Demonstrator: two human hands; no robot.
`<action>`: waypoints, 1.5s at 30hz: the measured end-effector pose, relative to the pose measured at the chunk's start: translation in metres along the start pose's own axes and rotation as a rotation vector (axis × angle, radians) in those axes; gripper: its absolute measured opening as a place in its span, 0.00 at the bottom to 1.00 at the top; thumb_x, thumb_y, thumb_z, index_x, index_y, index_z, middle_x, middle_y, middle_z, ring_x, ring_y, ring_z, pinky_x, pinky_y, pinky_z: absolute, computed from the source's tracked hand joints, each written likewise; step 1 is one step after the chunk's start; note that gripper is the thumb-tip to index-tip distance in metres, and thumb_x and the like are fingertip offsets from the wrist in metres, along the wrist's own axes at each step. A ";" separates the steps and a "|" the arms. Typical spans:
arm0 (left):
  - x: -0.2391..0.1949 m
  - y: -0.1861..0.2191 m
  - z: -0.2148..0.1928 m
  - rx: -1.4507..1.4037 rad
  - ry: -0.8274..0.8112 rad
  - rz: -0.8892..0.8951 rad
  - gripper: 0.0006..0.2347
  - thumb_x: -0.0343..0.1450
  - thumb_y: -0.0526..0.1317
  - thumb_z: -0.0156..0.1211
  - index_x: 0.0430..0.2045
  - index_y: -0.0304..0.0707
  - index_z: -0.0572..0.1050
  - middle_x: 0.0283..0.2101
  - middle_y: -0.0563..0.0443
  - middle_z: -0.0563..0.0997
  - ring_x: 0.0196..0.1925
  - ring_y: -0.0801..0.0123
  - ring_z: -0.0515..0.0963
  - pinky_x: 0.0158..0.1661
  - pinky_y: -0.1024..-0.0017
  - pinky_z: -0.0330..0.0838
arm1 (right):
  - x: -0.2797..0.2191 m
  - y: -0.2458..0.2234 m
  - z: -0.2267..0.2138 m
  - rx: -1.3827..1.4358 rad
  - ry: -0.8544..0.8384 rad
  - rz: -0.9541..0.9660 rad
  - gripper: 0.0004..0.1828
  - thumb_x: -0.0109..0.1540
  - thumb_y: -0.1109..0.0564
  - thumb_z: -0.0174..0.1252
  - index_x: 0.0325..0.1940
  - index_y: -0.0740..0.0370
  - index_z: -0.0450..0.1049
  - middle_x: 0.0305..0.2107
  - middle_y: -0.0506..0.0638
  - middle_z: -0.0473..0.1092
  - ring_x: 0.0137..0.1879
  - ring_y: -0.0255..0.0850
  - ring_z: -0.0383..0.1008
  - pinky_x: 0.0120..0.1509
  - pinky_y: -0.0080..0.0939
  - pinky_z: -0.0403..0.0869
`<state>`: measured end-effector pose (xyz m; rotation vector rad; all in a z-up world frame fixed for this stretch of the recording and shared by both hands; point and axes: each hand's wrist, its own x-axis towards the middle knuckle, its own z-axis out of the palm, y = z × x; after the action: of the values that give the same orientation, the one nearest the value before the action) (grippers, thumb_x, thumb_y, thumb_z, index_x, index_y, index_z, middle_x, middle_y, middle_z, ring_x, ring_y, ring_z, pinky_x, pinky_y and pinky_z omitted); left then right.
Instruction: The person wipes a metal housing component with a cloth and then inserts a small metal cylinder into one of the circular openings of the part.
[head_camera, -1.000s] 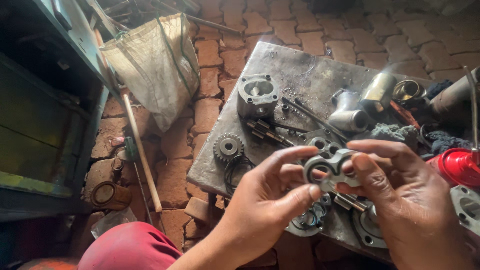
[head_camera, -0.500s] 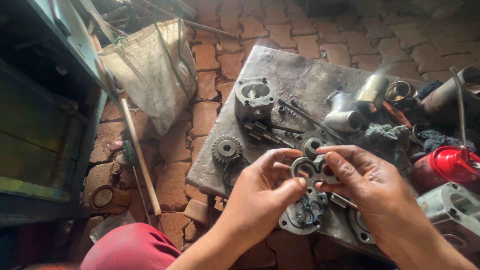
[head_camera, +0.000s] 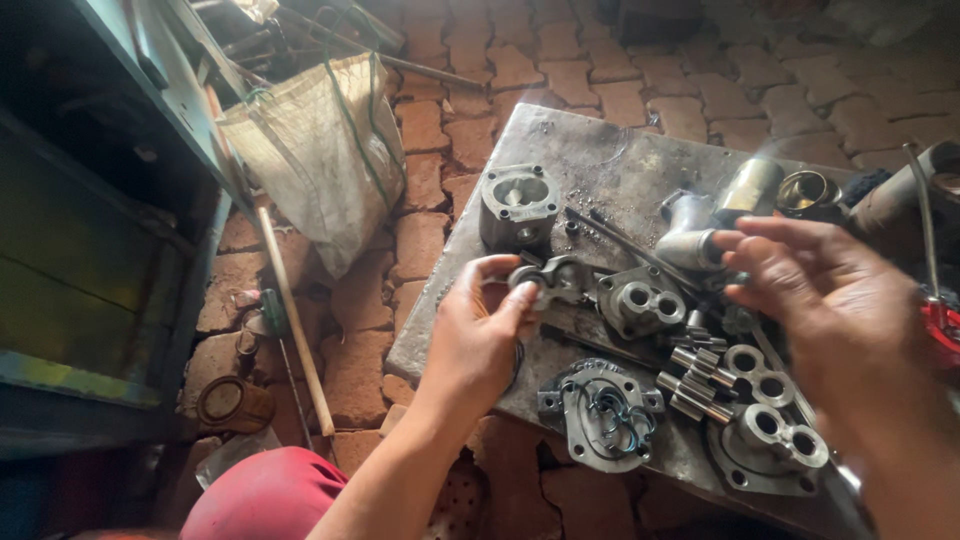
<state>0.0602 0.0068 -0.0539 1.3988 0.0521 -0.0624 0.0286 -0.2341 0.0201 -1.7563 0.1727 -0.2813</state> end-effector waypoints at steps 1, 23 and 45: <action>0.005 -0.003 -0.001 0.077 0.042 -0.007 0.13 0.71 0.37 0.61 0.48 0.33 0.74 0.37 0.49 0.83 0.37 0.71 0.82 0.37 0.74 0.77 | 0.002 -0.002 -0.004 0.009 0.016 -0.011 0.15 0.67 0.56 0.56 0.55 0.66 0.73 0.48 0.53 0.77 0.54 0.36 0.78 0.57 0.38 0.78; 0.037 -0.061 0.012 0.937 0.055 0.019 0.14 0.71 0.47 0.57 0.44 0.38 0.76 0.38 0.32 0.84 0.48 0.42 0.81 0.49 0.53 0.72 | -0.012 -0.004 -0.021 -0.187 -0.103 0.183 0.15 0.62 0.54 0.58 0.49 0.62 0.80 0.40 0.50 0.82 0.48 0.37 0.80 0.55 0.40 0.76; -0.037 0.036 0.034 0.577 -0.242 0.913 0.14 0.67 0.25 0.62 0.45 0.35 0.74 0.60 0.42 0.81 0.58 0.49 0.81 0.54 0.63 0.78 | -0.008 0.035 -0.015 0.202 -0.492 0.169 0.29 0.60 0.63 0.65 0.66 0.64 0.70 0.49 0.58 0.79 0.54 0.40 0.78 0.56 0.38 0.78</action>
<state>0.0256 -0.0202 -0.0097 1.8570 -0.8612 0.5499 0.0175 -0.2533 -0.0119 -1.5487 -0.0620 0.2505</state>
